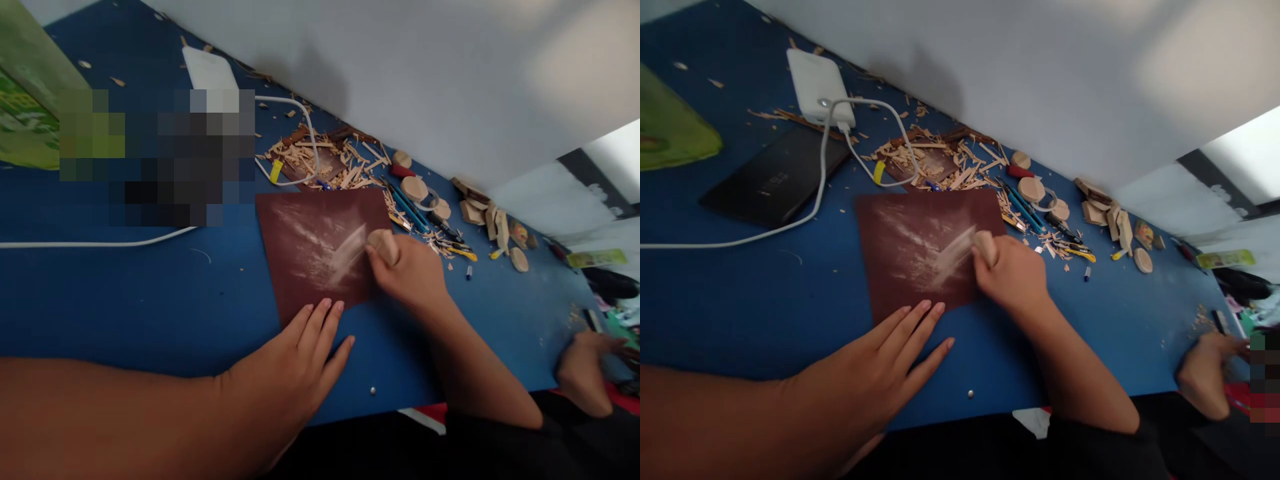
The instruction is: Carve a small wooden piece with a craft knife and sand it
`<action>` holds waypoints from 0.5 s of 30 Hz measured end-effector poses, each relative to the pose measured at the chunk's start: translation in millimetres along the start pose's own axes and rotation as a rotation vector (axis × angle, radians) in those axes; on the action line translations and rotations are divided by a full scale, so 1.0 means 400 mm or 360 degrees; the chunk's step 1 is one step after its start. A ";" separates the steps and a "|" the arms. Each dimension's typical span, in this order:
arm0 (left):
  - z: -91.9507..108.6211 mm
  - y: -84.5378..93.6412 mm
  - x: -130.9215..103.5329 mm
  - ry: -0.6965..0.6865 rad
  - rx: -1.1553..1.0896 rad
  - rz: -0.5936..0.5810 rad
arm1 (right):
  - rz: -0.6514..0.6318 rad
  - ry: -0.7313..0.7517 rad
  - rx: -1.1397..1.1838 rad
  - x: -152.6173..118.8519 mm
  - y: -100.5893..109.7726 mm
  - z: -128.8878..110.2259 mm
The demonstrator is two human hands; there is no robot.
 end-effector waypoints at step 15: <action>0.001 -0.013 -0.002 -0.0012 -0.0030 0.0078 | -0.0079 -0.0012 0.0025 -0.009 0.007 -0.003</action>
Point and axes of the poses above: each hand's wrist, its own x-axis towards the middle knuckle, its own y-axis out of the back of the hand, z = x × y, the point moved 5 cm from there along x, towards the middle knuckle, and after that the axes turned 10 degrees about -y, right-handed, at the moved point
